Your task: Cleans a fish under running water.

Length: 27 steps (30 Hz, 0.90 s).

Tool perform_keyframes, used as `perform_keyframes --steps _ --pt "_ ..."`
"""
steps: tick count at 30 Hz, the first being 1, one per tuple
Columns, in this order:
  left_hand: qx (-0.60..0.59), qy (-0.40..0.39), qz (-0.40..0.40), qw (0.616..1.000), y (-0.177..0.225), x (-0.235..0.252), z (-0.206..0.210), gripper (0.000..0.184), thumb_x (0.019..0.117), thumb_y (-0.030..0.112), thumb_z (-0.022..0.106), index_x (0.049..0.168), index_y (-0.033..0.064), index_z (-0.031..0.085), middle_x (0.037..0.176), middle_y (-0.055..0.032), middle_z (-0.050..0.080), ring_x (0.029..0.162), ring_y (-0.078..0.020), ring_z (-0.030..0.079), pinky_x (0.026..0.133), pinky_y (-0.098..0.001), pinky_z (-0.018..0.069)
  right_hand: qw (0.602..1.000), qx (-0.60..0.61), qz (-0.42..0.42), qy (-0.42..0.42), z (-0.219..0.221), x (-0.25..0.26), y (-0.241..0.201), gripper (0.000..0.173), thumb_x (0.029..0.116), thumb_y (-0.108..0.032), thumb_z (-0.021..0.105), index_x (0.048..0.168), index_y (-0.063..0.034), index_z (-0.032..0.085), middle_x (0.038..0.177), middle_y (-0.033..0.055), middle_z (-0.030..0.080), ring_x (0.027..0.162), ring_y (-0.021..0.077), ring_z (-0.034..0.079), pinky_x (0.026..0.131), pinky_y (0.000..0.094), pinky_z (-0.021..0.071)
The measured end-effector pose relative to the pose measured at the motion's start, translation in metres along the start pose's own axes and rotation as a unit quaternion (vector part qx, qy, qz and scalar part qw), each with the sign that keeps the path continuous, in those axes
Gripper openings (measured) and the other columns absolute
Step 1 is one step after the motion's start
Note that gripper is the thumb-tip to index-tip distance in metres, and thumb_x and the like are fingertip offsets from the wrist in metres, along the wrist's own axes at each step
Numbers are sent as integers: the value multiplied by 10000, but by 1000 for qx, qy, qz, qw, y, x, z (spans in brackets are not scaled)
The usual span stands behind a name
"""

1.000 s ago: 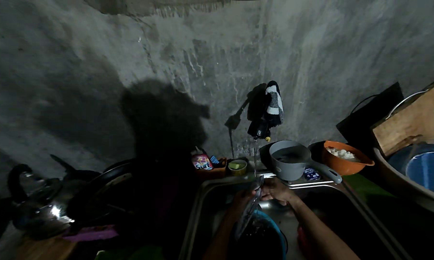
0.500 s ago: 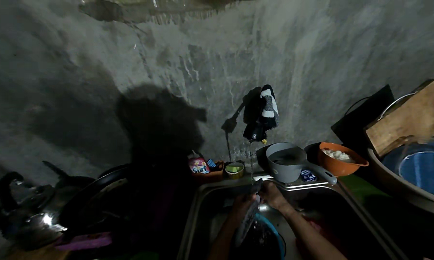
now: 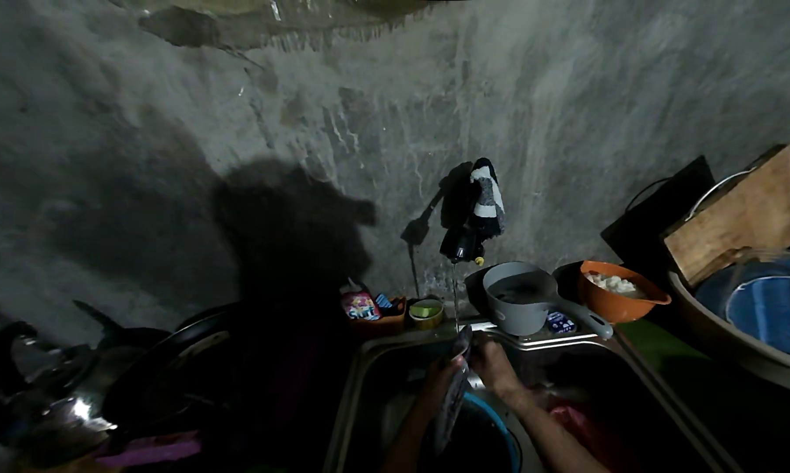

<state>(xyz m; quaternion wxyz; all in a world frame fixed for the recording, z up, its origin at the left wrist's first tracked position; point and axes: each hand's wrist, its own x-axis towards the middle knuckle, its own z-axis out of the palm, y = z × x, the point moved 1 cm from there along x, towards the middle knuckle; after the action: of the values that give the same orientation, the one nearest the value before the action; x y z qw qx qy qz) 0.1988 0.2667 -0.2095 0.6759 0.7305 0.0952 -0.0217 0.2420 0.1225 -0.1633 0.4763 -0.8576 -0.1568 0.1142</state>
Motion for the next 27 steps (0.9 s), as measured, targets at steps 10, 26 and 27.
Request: perform_keyframes --steps 10,26,27 --pt "-10 26 8 1000 -5 4 3 392 1086 262 475 1267 -63 600 1180 -170 654 1043 -160 631 946 -335 517 993 2 21 118 30 -19 9 348 1016 -90 556 1343 24 525 1057 198 714 967 334 715 893 485 562" --pt "7 23 21 1000 2 8 2 328 1086 181 466 1256 -56 616 1169 -157 666 1044 -148 638 959 -314 512 958 271 59 68 7 -4 13 289 1002 -59 627 1258 71 594 1000 155 688 784 146 676 733 301 586" --pt "0 16 27 1000 1 9 1 327 1088 174 460 1251 -60 619 1158 -151 677 1036 -141 649 953 -307 521 954 287 69 47 3 -2 11 284 1002 -39 620 1259 77 589 1002 154 682 774 141 677 720 291 590"
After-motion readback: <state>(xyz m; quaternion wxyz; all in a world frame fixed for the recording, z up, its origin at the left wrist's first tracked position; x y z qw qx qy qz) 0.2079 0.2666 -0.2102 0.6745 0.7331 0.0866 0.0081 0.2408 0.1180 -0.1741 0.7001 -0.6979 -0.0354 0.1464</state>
